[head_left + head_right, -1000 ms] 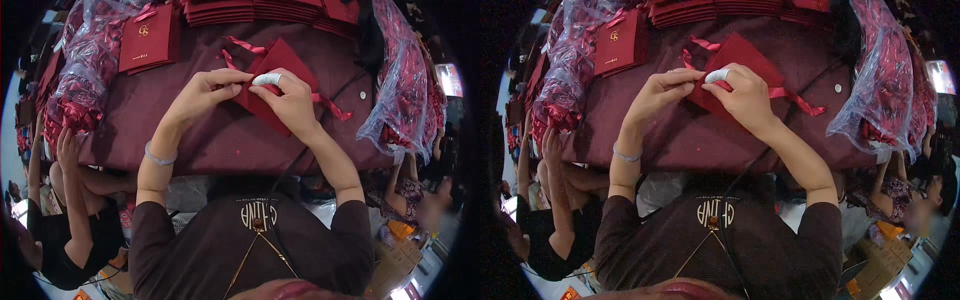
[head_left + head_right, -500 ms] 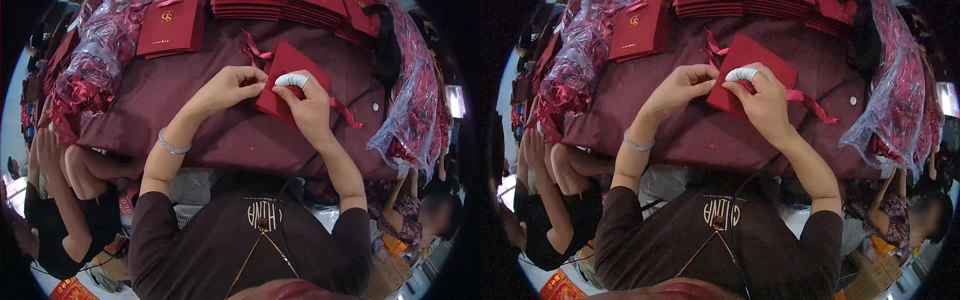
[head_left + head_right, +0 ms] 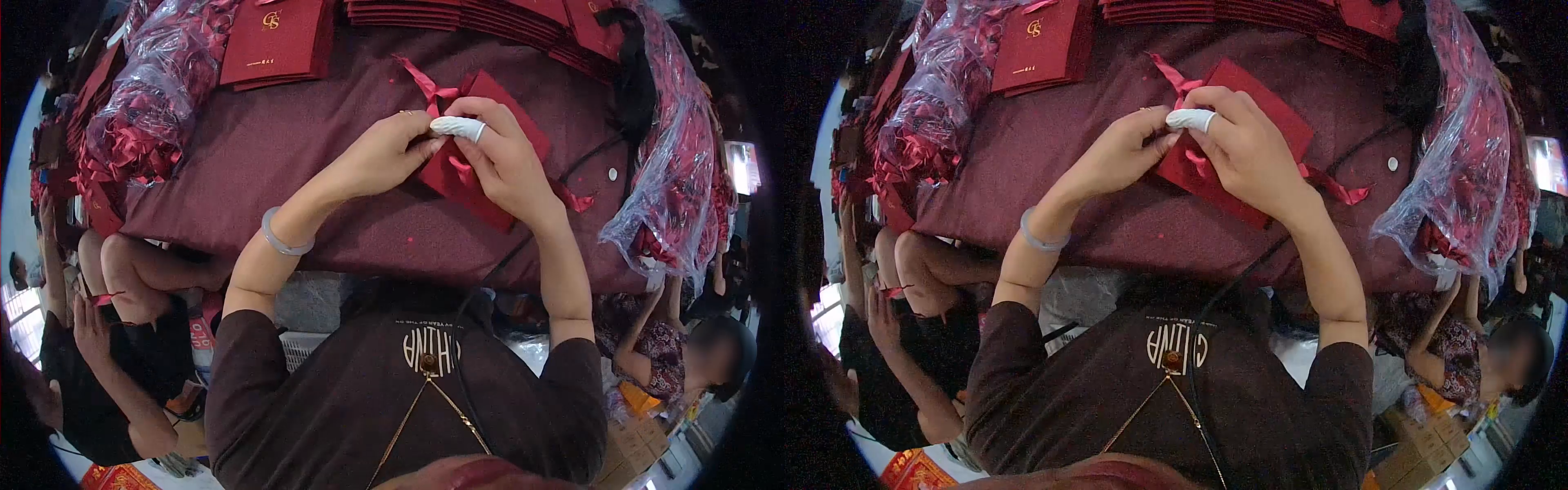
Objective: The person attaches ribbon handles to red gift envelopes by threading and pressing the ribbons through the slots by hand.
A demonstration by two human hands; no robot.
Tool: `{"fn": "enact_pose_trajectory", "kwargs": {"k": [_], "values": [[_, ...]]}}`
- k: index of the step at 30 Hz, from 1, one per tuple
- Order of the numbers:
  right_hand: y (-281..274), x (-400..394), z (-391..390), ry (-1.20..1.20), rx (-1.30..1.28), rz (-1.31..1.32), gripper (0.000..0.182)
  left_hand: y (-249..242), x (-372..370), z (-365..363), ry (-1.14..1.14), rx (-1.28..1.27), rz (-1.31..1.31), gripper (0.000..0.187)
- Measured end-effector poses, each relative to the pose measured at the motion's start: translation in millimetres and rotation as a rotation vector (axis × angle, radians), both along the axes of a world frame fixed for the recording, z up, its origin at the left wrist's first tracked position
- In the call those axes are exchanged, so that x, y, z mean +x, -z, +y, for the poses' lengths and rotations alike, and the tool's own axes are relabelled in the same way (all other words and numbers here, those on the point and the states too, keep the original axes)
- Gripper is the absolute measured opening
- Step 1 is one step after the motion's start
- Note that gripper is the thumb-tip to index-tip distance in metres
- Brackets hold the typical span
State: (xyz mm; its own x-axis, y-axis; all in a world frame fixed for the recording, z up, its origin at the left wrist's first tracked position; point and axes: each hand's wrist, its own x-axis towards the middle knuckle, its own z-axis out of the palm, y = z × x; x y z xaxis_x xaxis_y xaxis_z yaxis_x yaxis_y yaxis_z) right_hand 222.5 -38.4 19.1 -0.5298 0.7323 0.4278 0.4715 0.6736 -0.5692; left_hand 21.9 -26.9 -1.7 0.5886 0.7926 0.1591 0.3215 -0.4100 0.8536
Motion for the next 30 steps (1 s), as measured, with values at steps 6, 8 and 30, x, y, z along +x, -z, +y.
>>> {"fn": "enact_pose_trajectory", "kwargs": {"k": [6,8,30], "values": [[-5,0,-1,-0.026,0.054,-0.059,0.015,-1,2,-2,0.000,-0.004,0.017,0.011],[-4,4,0,-0.056,0.003,-0.063,0.015,-1,3,0,0.001,0.025,0.026,0.010],[1,7,1,-0.025,-0.010,-0.121,0.010,-27,-59,28,0.071,-0.051,0.344,0.006]]}}
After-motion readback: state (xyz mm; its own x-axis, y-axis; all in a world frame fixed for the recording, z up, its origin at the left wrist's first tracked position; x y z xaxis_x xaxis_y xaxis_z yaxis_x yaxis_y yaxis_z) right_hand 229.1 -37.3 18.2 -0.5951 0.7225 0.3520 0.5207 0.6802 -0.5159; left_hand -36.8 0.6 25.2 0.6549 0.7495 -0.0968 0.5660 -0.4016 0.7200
